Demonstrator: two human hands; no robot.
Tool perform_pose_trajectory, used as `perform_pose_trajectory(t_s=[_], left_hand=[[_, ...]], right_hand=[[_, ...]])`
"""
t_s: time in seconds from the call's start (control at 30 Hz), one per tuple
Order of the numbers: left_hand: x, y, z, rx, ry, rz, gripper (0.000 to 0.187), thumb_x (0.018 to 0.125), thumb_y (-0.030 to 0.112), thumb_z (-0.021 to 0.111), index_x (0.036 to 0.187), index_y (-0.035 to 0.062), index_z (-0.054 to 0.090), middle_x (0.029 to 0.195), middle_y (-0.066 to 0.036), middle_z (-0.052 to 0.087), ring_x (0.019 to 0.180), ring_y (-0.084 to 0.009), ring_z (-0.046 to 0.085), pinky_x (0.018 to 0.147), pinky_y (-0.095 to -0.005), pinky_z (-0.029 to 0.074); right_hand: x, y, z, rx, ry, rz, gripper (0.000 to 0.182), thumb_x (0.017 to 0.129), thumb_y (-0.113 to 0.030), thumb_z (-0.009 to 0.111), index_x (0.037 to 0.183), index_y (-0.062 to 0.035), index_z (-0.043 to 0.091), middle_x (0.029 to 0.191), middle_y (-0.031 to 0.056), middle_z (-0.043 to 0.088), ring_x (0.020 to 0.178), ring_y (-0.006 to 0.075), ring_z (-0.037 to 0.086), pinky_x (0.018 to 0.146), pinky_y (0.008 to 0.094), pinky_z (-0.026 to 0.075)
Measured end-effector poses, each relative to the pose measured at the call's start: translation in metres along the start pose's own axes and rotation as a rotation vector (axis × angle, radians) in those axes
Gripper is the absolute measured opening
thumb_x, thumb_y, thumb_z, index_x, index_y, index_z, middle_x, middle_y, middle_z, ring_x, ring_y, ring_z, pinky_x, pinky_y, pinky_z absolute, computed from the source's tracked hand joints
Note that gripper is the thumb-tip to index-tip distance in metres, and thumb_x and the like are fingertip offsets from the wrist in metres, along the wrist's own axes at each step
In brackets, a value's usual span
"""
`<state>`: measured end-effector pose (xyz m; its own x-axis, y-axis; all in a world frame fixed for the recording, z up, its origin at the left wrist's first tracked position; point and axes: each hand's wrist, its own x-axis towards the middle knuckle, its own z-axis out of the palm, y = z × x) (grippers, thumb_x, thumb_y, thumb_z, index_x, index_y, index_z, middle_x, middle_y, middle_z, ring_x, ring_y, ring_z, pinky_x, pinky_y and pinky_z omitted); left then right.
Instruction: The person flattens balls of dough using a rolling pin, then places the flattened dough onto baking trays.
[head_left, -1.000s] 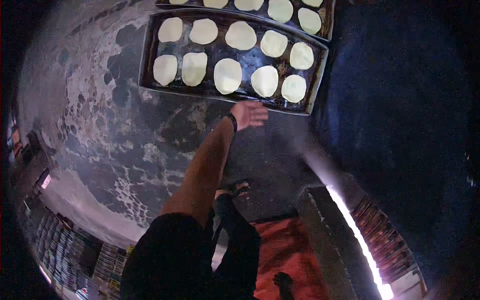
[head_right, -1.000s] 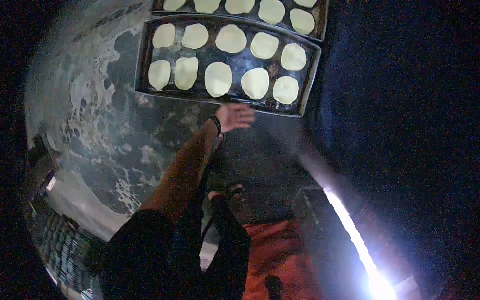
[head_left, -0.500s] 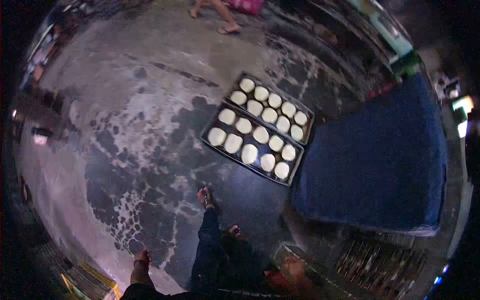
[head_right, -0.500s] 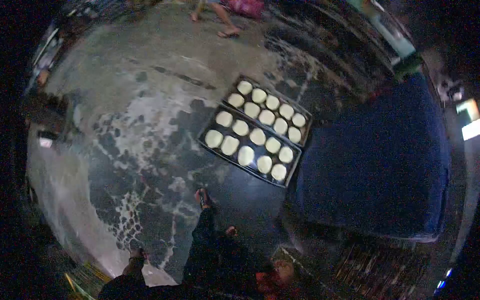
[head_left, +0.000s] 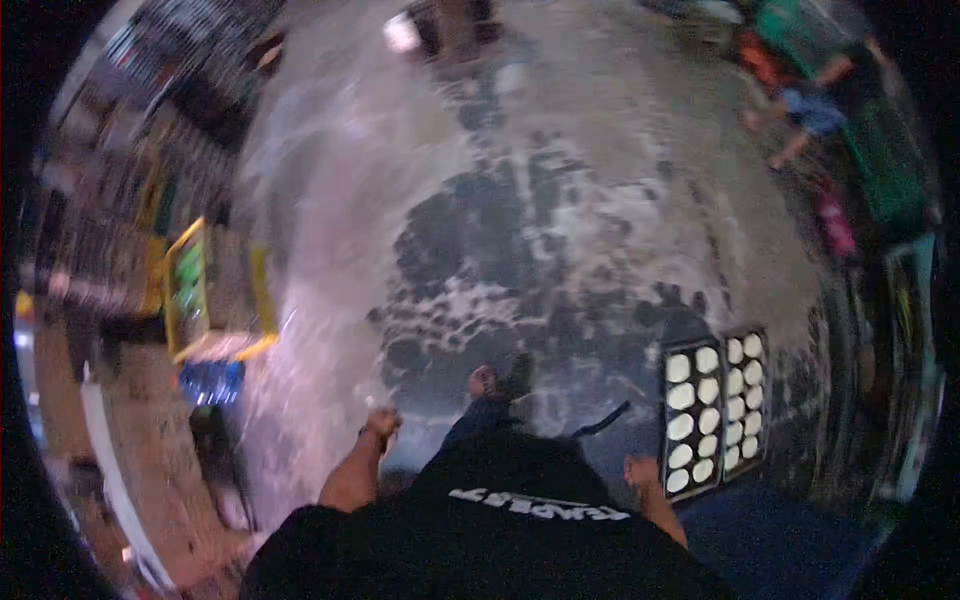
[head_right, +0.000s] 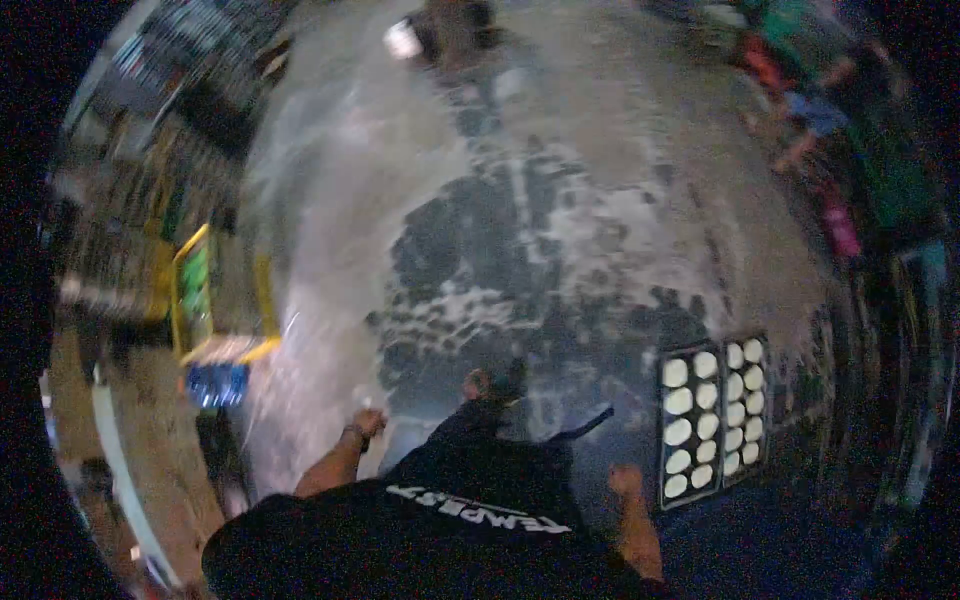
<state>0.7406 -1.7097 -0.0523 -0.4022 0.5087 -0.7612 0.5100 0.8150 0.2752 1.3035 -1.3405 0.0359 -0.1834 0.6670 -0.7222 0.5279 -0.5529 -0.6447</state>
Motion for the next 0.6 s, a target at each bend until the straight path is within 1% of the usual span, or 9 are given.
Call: perform_pose_trajectory(t_s=[0.03, 0.07, 0.2, 0.23, 0.27, 0.37, 0.43, 0.5, 0.6], left_hand=[[0.005, 0.000, -0.032, -0.169, 0.068, -0.096, 0.014, 0.081, 0.009, 0.062, 0.094, 0.0041, 0.063, 0.079, -0.010, 0.064, 0.069, -0.0229, 0.062, 0.062, -0.0380, 0.051], [-0.034, 0.065, -0.104, -0.902, 0.210, -0.355, 0.013, 0.080, 0.005, 0.063, 0.092, 0.0024, 0.064, 0.076, -0.008, 0.065, 0.065, -0.0199, 0.062, 0.056, -0.0331, 0.051], [0.047, 0.031, -0.171, -1.162, 0.286, -0.247, 0.013, 0.079, 0.005, 0.066, 0.090, 0.0007, 0.064, 0.075, -0.009, 0.065, 0.060, -0.0177, 0.061, 0.051, -0.0289, 0.050], [0.055, 0.033, -0.195, -1.191, 0.340, -0.278, 0.012, 0.078, 0.005, 0.066, 0.090, 0.0007, 0.064, 0.075, -0.009, 0.065, 0.060, -0.0175, 0.061, 0.051, -0.0284, 0.050], [0.059, 0.036, -0.215, -1.218, 0.403, -0.316, 0.012, 0.078, 0.005, 0.067, 0.089, 0.0007, 0.064, 0.074, -0.009, 0.065, 0.059, -0.0172, 0.061, 0.051, -0.0278, 0.050], [0.111, 0.007, -0.222, -1.267, 0.327, -0.274, 0.015, 0.082, 0.017, 0.065, 0.086, 0.0026, 0.066, 0.071, -0.008, 0.065, 0.059, -0.0163, 0.061, 0.052, -0.0293, 0.050], [0.133, 0.008, -0.250, -0.755, 0.118, -0.395, 0.029, 0.086, 0.032, 0.060, 0.084, 0.0051, 0.069, 0.071, -0.009, 0.066, 0.062, -0.0175, 0.063, 0.061, -0.0324, 0.051], [0.174, -0.001, -0.265, -0.599, -0.015, -0.387, 0.030, 0.086, 0.033, 0.057, 0.096, 0.0073, 0.066, 0.091, -0.012, 0.067, 0.081, -0.0191, 0.064, 0.070, -0.0343, 0.052], [0.199, 0.020, -0.343, -0.420, -0.267, -0.538, 0.037, 0.085, 0.034, 0.056, 0.110, 0.0073, 0.061, 0.107, -0.016, 0.065, 0.095, -0.0221, 0.064, 0.077, -0.0364, 0.052]], right_hand=[[0.018, -0.045, 0.031, -0.057, -0.058, -0.017, 0.026, 0.088, -0.023, 0.052, 0.086, -0.0018, 0.066, 0.080, 0.0115, 0.064, 0.068, 0.0225, 0.060, 0.060, 0.0373, 0.048], [0.036, -0.082, 0.058, -0.127, -0.104, -0.066, 0.024, 0.088, -0.022, 0.052, 0.084, -0.0028, 0.066, 0.077, 0.0106, 0.064, 0.064, 0.0210, 0.060, 0.056, 0.0363, 0.048], [0.117, -0.122, 0.098, -0.648, -0.169, -0.319, 0.026, 0.086, -0.024, 0.057, 0.074, -0.0020, 0.063, 0.059, 0.0049, 0.057, 0.047, 0.0157, 0.054, 0.048, 0.0303, 0.045], [0.130, -0.133, 0.104, -0.670, -0.127, 0.029, 0.027, 0.085, -0.025, 0.059, 0.075, -0.0009, 0.064, 0.064, 0.0059, 0.060, 0.055, 0.0172, 0.058, 0.052, 0.0348, 0.048], [0.141, -0.144, 0.107, -0.695, -0.130, 0.087, 0.027, 0.085, -0.026, 0.059, 0.075, -0.0016, 0.064, 0.064, 0.0063, 0.061, 0.055, 0.0187, 0.058, 0.053, 0.0357, 0.048], [0.190, -0.184, 0.108, -0.830, -0.172, 0.114, 0.028, 0.084, -0.029, 0.058, 0.076, -0.0035, 0.066, 0.064, 0.0076, 0.062, 0.057, 0.0233, 0.060, 0.055, 0.0385, 0.049], [0.246, -0.222, 0.120, -0.941, -0.201, 0.075, 0.028, 0.084, -0.031, 0.058, 0.077, -0.0048, 0.066, 0.065, 0.0084, 0.063, 0.059, 0.0263, 0.060, 0.057, 0.0403, 0.049], [0.312, -0.277, 0.147, -1.072, -0.239, -0.007, 0.029, 0.083, -0.033, 0.058, 0.078, -0.0061, 0.067, 0.065, 0.0092, 0.063, 0.060, 0.0293, 0.061, 0.058, 0.0422, 0.049], [0.424, -0.403, 0.193, -1.371, -0.368, -0.465, 0.030, 0.083, -0.035, 0.057, 0.080, -0.0080, 0.069, 0.066, 0.0104, 0.064, 0.062, 0.0339, 0.062, 0.060, 0.0450, 0.050]])
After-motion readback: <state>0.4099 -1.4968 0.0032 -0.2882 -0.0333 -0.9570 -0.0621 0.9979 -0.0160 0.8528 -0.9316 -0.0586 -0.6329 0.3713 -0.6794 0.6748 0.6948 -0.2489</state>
